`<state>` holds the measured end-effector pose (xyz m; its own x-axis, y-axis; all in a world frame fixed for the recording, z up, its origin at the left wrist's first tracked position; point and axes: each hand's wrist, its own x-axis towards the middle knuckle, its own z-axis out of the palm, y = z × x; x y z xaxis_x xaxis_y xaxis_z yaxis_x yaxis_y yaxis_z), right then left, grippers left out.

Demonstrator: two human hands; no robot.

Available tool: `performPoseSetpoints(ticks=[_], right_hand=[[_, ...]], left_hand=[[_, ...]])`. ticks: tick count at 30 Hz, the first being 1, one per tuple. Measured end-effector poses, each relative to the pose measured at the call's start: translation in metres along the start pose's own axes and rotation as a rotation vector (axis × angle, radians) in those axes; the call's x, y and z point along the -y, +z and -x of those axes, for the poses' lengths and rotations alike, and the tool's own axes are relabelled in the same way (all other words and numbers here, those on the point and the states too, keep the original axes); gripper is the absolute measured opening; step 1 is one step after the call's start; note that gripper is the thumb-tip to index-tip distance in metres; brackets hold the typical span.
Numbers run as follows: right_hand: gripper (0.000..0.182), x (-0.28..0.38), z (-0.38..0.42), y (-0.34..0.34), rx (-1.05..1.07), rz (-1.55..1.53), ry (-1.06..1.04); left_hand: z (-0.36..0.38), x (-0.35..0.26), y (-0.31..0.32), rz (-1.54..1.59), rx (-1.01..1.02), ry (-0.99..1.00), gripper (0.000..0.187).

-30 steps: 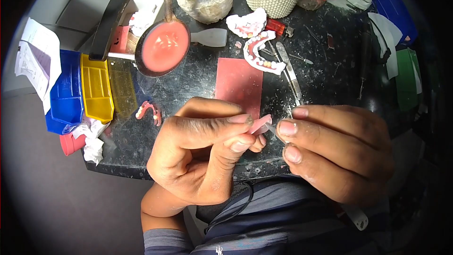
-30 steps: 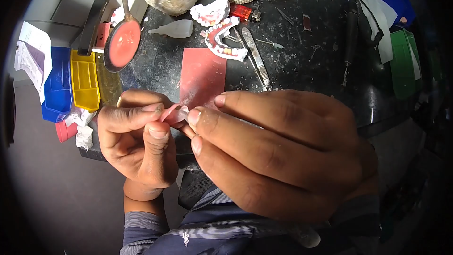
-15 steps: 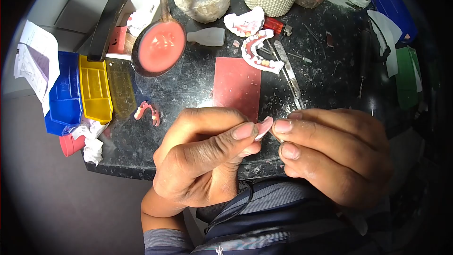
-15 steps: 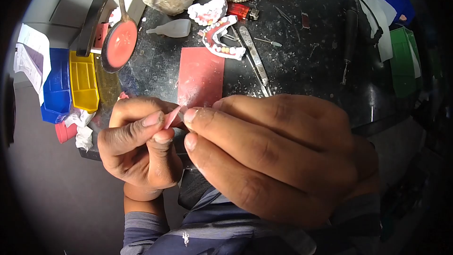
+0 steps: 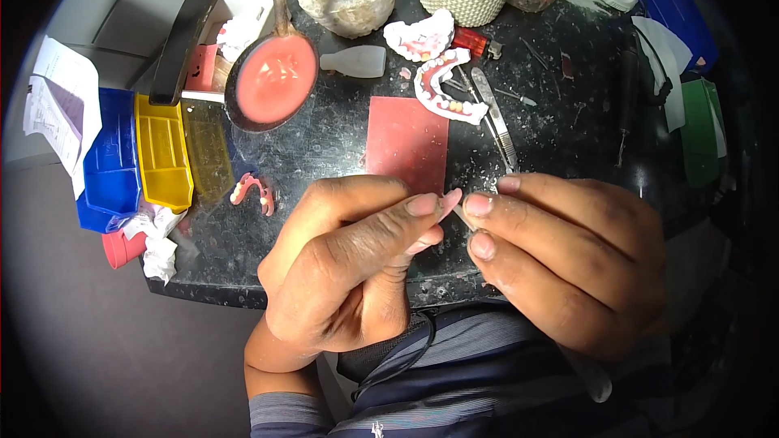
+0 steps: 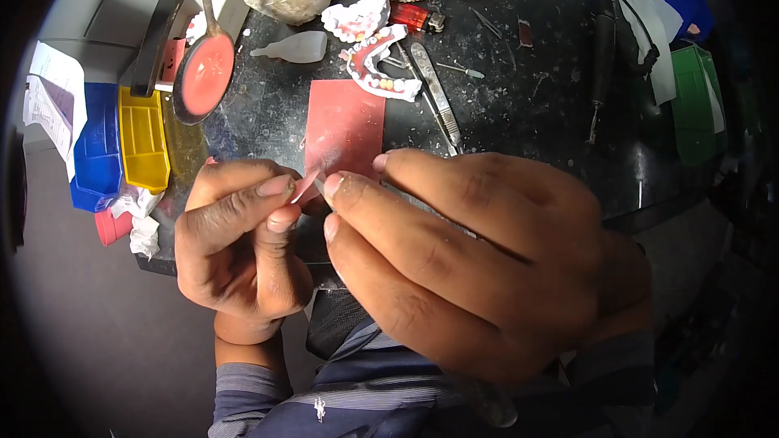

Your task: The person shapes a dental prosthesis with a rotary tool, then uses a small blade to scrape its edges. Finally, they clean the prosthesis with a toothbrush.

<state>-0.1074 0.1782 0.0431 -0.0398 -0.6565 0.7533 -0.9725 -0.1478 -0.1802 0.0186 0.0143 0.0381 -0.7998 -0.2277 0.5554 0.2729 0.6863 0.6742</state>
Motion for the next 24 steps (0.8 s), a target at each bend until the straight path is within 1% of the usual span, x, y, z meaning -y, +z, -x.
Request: performPoseSetpoints(ticks=[2,4,5,9,11,14,24], right_hand=[[0.015,-0.001,0.000,-0.001,-0.009,0.020,0.006],[0.017,-0.003,-0.003,-0.008,0.142,0.086,0.071],[0.020,-0.002,-0.005,-0.010,0.174,0.068,0.124],[0.020,-0.003,-0.003,-0.008,0.115,0.020,0.101],[0.021,0.002,-0.004,-0.010,0.044,-0.111,0.109],[0.021,0.005,-0.005,-0.007,0.006,-0.148,0.111],[0.019,0.001,-0.005,-0.008,0.072,-0.146,0.090]], left_hand=[[0.000,0.003,-0.002,0.012,0.004,0.021,0.014],[0.001,0.005,-0.004,0.012,-0.009,0.007,0.013],[0.001,0.005,-0.005,0.012,-0.023,-0.008,0.013],[0.002,0.005,-0.004,0.087,-0.053,-0.051,0.013],[0.001,0.003,-0.003,0.071,-0.055,-0.039,0.013],[0.002,0.004,-0.001,0.057,-0.055,-0.008,0.013],[0.000,0.002,-0.006,-0.013,0.006,0.031,0.013]])
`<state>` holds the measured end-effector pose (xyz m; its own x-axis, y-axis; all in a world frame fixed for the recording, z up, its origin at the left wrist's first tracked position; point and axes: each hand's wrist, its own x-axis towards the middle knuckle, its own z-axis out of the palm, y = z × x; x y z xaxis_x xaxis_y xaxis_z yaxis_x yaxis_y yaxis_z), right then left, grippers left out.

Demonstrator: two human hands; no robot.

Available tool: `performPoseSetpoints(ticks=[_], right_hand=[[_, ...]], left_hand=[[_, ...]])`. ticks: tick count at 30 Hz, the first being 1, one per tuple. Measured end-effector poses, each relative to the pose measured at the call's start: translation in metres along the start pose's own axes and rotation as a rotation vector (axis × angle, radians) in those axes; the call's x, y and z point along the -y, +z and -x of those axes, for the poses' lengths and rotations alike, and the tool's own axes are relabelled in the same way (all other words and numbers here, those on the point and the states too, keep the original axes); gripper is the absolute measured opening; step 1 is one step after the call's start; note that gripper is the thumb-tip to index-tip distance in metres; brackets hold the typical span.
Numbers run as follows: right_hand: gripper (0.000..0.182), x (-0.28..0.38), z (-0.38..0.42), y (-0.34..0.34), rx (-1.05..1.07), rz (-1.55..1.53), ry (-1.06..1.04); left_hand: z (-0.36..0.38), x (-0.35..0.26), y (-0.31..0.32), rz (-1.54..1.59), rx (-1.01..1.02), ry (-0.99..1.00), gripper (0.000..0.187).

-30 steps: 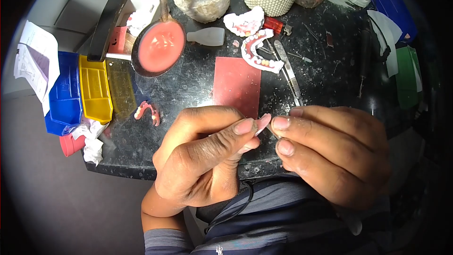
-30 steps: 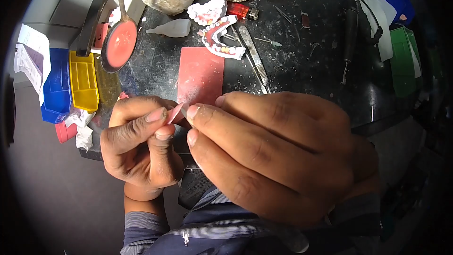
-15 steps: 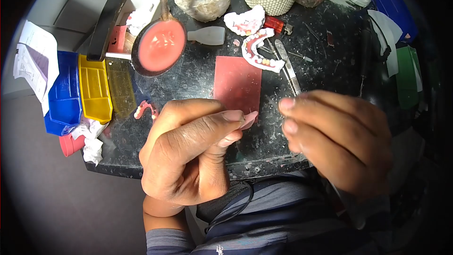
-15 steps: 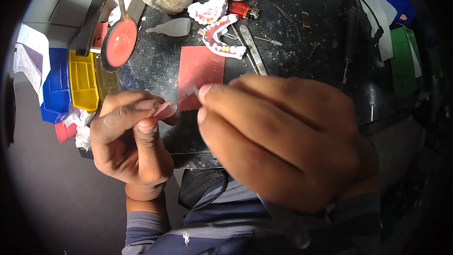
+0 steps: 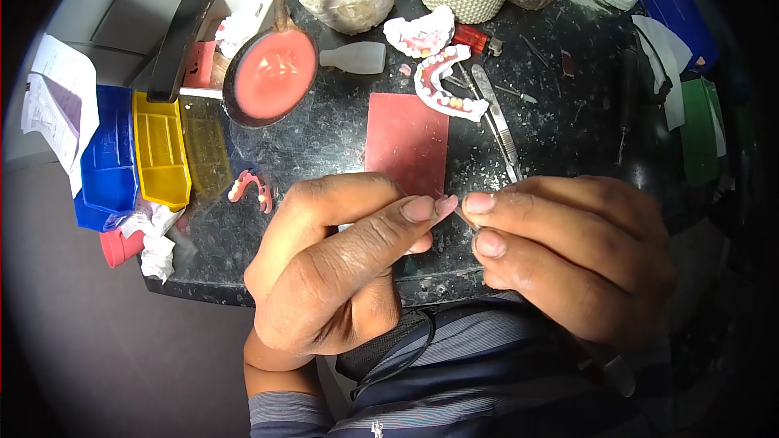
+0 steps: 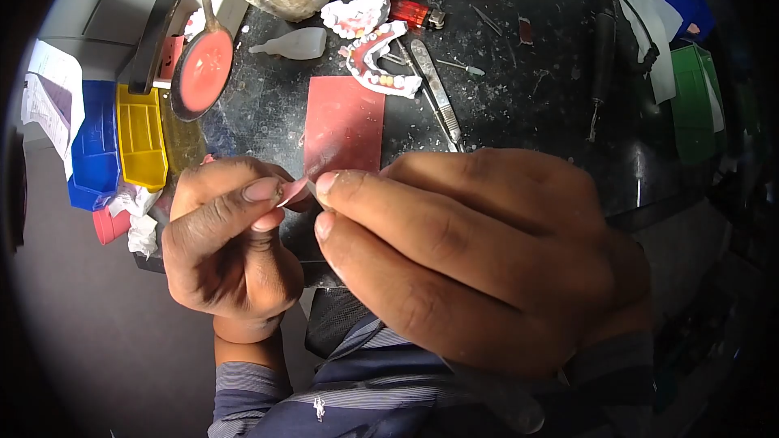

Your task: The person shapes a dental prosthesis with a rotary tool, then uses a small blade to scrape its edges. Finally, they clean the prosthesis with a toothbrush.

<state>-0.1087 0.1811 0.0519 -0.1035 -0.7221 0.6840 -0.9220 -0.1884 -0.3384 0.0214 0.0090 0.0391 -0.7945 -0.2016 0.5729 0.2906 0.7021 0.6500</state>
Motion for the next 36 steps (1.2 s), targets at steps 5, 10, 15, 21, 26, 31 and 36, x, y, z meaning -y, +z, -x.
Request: performPoseSetpoints(ticks=[5,10,15,21,26,31,36], right_hand=[[0.018,0.002,0.001,0.001,-0.009,0.017,0.040],[0.016,-0.003,0.004,0.006,0.077,0.164,0.067],[0.014,-0.013,0.003,0.004,0.126,0.181,0.173],[0.018,-0.010,-0.001,-0.008,0.038,-0.056,0.171],[0.016,-0.002,-0.005,-0.010,0.017,-0.106,0.135],[0.014,-0.003,-0.003,-0.002,-0.090,-0.093,0.013],[0.014,0.003,-0.003,-0.001,-0.096,-0.058,0.063]], left_hand=[[0.000,0.000,0.002,0.009,-0.009,0.006,0.014],[0.000,0.004,0.001,0.032,0.000,0.038,0.010],[0.004,0.012,0.006,0.301,-0.124,-0.131,0.019],[-0.001,0.007,0.008,0.688,-0.144,-0.369,0.019],[-0.001,0.007,0.007,0.762,-0.137,-0.406,0.019],[0.001,0.004,0.007,0.786,-0.119,-0.430,0.018],[0.001,0.002,0.007,0.732,-0.106,-0.410,0.017]])
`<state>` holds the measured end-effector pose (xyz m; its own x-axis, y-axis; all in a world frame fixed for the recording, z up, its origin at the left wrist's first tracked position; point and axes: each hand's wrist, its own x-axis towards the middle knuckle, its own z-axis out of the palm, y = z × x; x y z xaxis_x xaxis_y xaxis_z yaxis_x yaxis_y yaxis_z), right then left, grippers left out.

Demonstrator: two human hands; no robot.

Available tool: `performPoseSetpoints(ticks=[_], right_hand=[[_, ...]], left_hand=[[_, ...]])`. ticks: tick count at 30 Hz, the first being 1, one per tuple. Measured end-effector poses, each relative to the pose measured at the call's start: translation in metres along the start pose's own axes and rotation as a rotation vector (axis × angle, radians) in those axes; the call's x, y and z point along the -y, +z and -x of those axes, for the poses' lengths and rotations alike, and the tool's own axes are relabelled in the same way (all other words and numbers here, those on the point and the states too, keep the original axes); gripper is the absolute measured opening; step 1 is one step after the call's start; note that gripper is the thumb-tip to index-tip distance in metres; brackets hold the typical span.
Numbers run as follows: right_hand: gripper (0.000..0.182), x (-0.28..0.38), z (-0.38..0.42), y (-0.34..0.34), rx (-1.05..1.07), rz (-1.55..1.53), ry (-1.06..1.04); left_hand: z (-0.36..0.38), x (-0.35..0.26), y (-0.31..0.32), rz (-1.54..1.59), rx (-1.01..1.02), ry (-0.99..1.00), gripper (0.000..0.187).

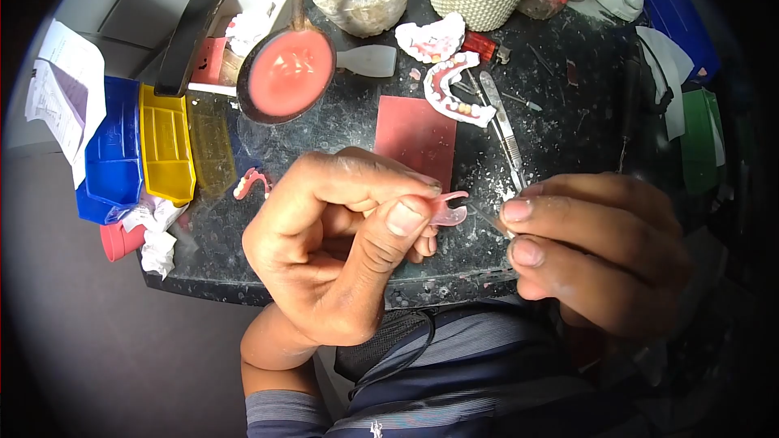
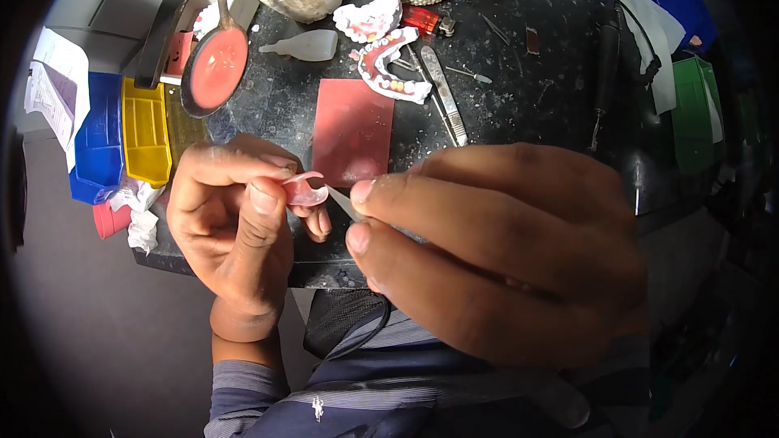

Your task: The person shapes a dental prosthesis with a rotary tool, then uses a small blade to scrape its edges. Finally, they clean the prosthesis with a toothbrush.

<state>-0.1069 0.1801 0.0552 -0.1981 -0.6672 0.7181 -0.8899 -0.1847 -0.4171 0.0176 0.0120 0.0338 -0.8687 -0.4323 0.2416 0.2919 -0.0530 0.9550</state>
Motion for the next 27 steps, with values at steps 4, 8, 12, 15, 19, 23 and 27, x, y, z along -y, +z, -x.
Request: performPoseSetpoints(ticks=[4,8,12,15,19,23,27], right_hand=[[0.014,-0.009,0.001,-0.002,0.056,0.036,-0.132],[0.014,-0.007,0.002,0.000,0.042,0.052,-0.125],[0.013,-0.006,0.002,0.000,0.052,0.051,-0.097],[0.013,-0.006,0.002,-0.002,0.081,0.061,-0.098],[0.016,-0.007,0.002,-0.004,0.094,0.077,-0.119],[0.016,-0.003,0.005,0.000,0.170,0.241,-0.086],[0.017,-0.016,0.005,0.002,0.282,0.348,0.082]], left_hand=[[0.002,-0.001,-0.002,-0.098,0.015,0.013,0.017],[0.002,-0.002,-0.001,-0.123,0.007,0.012,0.018],[0.002,-0.001,-0.001,-0.152,0.017,0.028,0.018],[0.002,-0.003,-0.001,-0.155,0.022,0.025,0.017],[0.002,-0.002,-0.001,-0.144,0.030,0.026,0.015],[0.002,-0.002,-0.003,-0.261,0.033,0.020,0.014],[0.002,-0.002,-0.002,-0.247,-0.012,0.068,0.014]])
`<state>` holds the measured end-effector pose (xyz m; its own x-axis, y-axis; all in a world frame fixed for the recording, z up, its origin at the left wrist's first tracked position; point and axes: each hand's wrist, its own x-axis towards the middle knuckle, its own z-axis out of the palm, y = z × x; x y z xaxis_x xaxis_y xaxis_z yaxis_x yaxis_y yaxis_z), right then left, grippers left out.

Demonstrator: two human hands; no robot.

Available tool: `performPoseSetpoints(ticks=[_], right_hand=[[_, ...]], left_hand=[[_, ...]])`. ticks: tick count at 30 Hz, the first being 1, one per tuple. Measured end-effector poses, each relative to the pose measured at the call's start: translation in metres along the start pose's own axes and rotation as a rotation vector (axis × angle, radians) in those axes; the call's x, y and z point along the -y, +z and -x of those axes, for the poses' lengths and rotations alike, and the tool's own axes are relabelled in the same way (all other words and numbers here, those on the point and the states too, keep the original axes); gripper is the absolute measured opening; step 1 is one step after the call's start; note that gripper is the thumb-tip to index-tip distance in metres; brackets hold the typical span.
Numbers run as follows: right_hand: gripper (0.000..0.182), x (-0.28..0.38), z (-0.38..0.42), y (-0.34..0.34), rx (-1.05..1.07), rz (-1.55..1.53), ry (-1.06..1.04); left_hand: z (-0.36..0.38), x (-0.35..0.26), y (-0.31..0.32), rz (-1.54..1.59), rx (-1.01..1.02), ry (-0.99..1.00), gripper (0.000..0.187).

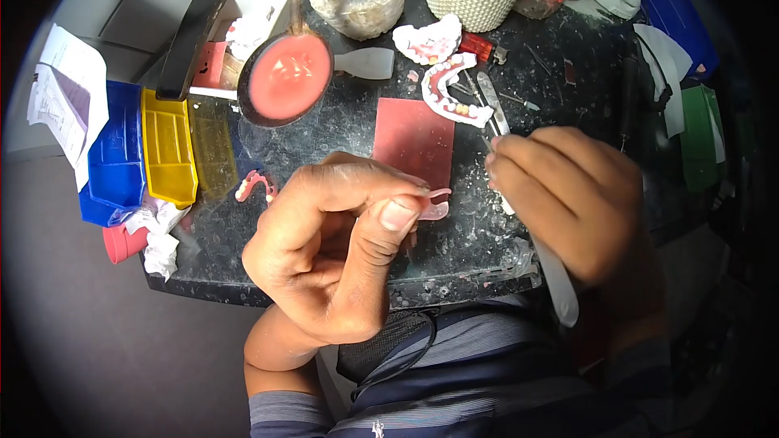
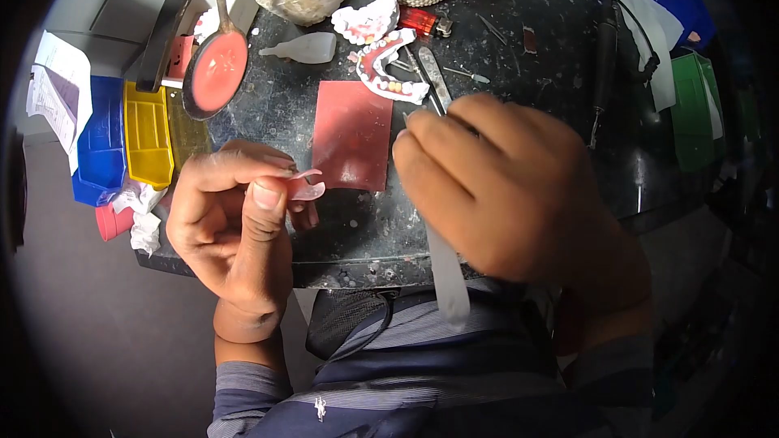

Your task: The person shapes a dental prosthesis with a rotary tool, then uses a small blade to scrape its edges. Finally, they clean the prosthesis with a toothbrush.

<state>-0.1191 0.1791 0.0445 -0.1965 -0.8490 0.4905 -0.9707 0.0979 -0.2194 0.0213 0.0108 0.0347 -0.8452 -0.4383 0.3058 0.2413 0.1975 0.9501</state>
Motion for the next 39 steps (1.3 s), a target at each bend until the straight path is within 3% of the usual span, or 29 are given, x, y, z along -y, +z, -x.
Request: performPoseSetpoints(ticks=[5,7,8,12,18,20,23,27,29,31,39], right_hand=[[0.015,-0.003,-0.001,-0.002,-0.025,-0.080,0.043],[0.011,-0.006,-0.001,-0.004,-0.132,-0.200,0.028],[0.008,-0.006,-0.001,-0.006,-0.137,-0.243,0.055],[0.007,0.002,0.002,-0.012,-0.180,-0.295,0.115],[0.011,0.009,0.001,-0.023,-0.113,-0.333,0.232],[0.010,0.014,0.000,-0.020,-0.119,-0.527,0.365],[0.009,0.018,0.000,-0.009,-0.159,-0.691,0.404],[0.008,0.014,0.001,-0.001,-0.176,-0.659,0.306],[0.016,0.015,0.003,0.003,-0.215,-0.737,0.277],[0.020,0.017,0.002,-0.002,-0.209,-0.739,0.301],[0.025,0.018,0.003,-0.005,-0.216,-0.747,0.308]], left_hand=[[-0.004,0.002,0.000,0.103,-0.015,-0.045,0.016],[-0.007,0.002,-0.002,0.330,0.037,-0.217,0.021],[-0.009,0.003,-0.001,0.365,0.034,-0.231,0.027],[-0.010,0.007,-0.004,0.632,0.057,-0.313,0.021],[-0.008,0.008,-0.005,0.567,0.081,-0.270,0.020],[-0.008,0.007,-0.003,0.544,0.086,-0.262,0.019],[-0.006,0.006,0.000,0.508,0.106,-0.256,0.017],[-0.003,0.006,0.004,0.444,0.156,-0.234,0.017],[-0.003,0.005,0.006,0.488,0.176,-0.241,0.020],[-0.004,0.003,0.011,0.467,0.151,-0.245,0.032],[-0.004,-0.005,0.013,0.547,0.117,-0.355,0.036]])
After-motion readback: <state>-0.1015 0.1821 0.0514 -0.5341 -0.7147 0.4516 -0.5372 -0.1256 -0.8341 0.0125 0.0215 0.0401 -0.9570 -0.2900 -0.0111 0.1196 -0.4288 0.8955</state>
